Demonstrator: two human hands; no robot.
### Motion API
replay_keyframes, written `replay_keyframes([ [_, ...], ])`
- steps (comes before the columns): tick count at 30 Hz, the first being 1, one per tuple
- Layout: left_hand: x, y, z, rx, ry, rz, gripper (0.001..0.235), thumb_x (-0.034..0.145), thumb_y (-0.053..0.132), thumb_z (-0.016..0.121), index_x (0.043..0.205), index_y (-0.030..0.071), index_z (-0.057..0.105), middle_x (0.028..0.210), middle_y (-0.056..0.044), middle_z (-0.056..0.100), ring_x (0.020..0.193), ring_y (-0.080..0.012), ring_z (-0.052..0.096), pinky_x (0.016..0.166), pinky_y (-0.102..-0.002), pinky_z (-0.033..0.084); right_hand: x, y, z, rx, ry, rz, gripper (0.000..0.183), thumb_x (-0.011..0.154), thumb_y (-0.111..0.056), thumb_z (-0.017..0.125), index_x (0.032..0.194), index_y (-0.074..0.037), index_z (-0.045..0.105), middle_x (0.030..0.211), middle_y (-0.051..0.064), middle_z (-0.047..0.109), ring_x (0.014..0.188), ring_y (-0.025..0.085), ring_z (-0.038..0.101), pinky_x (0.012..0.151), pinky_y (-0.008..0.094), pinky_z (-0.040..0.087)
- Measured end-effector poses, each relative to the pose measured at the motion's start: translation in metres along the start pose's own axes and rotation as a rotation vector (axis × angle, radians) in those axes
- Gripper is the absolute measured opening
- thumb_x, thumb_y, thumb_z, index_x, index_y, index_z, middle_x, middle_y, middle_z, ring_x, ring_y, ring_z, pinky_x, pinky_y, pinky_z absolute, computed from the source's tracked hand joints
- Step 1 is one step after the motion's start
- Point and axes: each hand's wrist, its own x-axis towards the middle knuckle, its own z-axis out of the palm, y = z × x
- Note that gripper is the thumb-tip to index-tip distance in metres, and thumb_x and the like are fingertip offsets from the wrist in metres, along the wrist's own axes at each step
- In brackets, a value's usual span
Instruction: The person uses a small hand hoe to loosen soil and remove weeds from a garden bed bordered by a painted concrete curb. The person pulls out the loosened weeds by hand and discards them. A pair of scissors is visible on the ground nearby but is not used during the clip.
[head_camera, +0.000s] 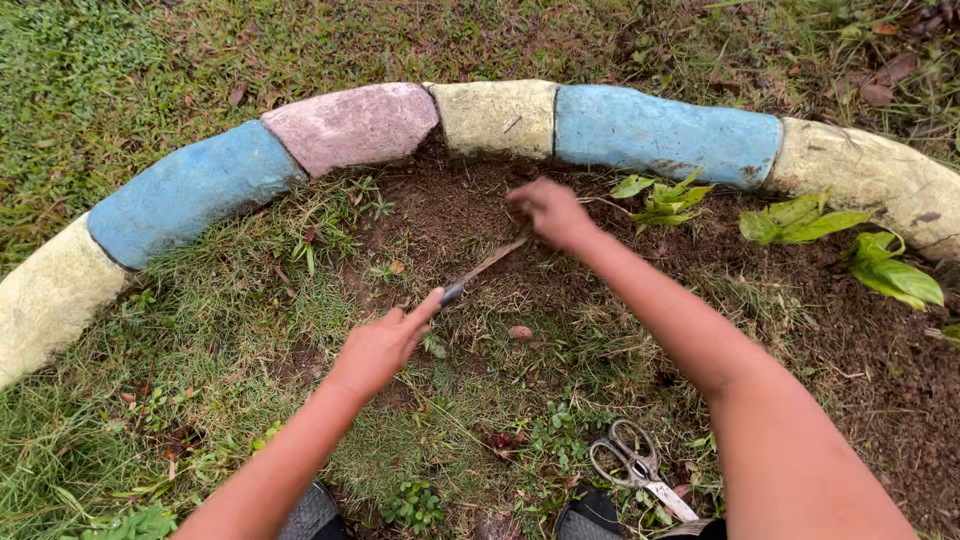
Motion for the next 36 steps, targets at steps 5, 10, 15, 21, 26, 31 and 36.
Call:
replay_keyframes([
  [5,-0.041,-0.029,-0.078,-0.112,-0.062,-0.075,0.055,0.104,0.047,0.036,0.158,0.045,0.024,0.089,-0.009,0.067,0.062,-0.0211,0.07,0.06,-0.032,0.062,-0.059,-0.031,0.033,-0.299,-0.055,-0.312,0.04,0.096,-0.015,0.059,0.135,-0.012,0.063,0.128,0.007,0.063,0.119,0.026,0.058,0.109,0.041,0.046],
  [10,-0.044,-0.03,-0.091,-0.425,0.168,-0.074,0.046,0.111,0.049,0.048,0.153,0.029,0.049,0.08,-0.003,0.07,0.061,-0.0136,0.068,0.053,-0.031,0.049,-0.08,-0.031,0.034,0.102,0.041,-0.28,0.028,0.101,-0.019,0.059,0.125,-0.01,0.068,0.116,0.008,0.066,0.11,0.026,0.062,0.097,0.041,0.052],
  [15,0.056,0.013,-0.056,-1.248,-0.182,-0.608,0.051,0.106,0.045,0.05,0.143,0.012,0.056,0.061,0.004,0.04,0.041,-0.0082,0.032,0.035,-0.026,0.029,-0.045,0.017,0.024,1.092,0.479,0.373,0.018,0.096,-0.02,0.064,0.104,-0.005,0.06,0.096,0.012,0.069,0.073,0.019,0.069,0.063,0.036,0.058],
  [21,0.042,0.042,-0.015,-1.904,-0.219,-0.732,0.047,0.106,0.04,0.044,0.151,0.026,0.045,0.062,0.003,0.042,0.041,-0.0062,0.03,0.034,-0.021,0.021,-0.024,0.048,0.023,1.081,0.534,0.7,0.026,0.096,-0.025,0.073,0.098,0.0,0.066,0.078,0.011,0.071,0.055,0.016,0.063,0.045,0.033,0.043],
  [26,0.033,0.07,-0.045,-1.503,-0.158,-0.562,0.051,0.104,0.036,0.043,0.154,0.029,0.043,0.064,0.002,0.049,0.045,-0.0081,0.04,0.037,-0.022,0.031,-0.015,0.06,0.03,1.078,0.556,0.669,0.015,0.092,-0.016,0.068,0.101,-0.004,0.064,0.079,0.01,0.072,0.054,0.015,0.059,0.043,0.03,0.04],
  [31,-0.017,0.029,-0.134,-0.427,-0.029,-0.376,0.052,0.104,0.041,0.047,0.154,0.028,0.044,0.07,-0.007,0.062,0.049,-0.0155,0.05,0.046,-0.034,0.043,-0.019,0.054,0.023,0.975,0.61,0.344,0.015,0.099,-0.014,0.066,0.101,-0.004,0.055,0.092,0.009,0.063,0.071,0.015,0.065,0.052,0.029,0.055],
  [36,0.031,0.037,-0.105,0.222,-0.057,-0.143,0.045,0.109,0.021,0.043,0.154,0.019,0.04,0.09,-0.015,0.066,0.065,-0.0299,0.068,0.05,-0.045,0.058,-0.021,0.033,0.027,1.016,0.53,0.2,0.015,0.095,-0.01,0.067,0.107,-0.009,0.059,0.098,0.006,0.069,0.08,0.016,0.072,0.064,0.029,0.062],
])
